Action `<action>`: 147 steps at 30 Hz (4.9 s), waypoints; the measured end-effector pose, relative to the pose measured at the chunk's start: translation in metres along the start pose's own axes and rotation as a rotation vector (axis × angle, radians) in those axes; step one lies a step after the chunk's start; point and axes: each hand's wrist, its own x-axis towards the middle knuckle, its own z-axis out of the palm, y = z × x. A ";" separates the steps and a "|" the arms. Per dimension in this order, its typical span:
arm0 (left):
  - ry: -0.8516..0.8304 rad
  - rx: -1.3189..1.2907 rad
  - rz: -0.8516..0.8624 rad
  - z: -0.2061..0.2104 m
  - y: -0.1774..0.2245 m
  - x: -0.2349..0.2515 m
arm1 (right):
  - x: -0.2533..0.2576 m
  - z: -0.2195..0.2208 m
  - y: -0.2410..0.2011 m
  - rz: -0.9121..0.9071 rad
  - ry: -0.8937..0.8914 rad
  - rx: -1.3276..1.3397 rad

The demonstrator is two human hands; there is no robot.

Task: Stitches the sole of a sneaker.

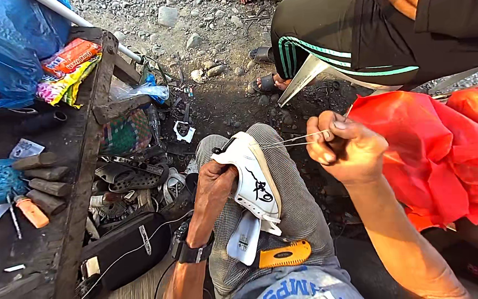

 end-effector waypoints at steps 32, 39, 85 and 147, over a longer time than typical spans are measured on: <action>0.117 0.676 0.338 -0.004 0.014 -0.033 | -0.135 -0.137 0.019 0.761 0.194 -1.382; -0.031 0.367 0.039 0.000 0.022 -0.016 | -0.096 -0.076 0.029 0.348 0.227 -1.235; 0.216 -0.299 -0.165 0.025 0.012 -0.013 | -0.005 0.005 0.053 -0.185 -0.162 -1.054; -0.406 -0.307 0.241 -0.041 0.021 -0.027 | 0.046 0.030 0.002 -0.193 -0.785 -1.683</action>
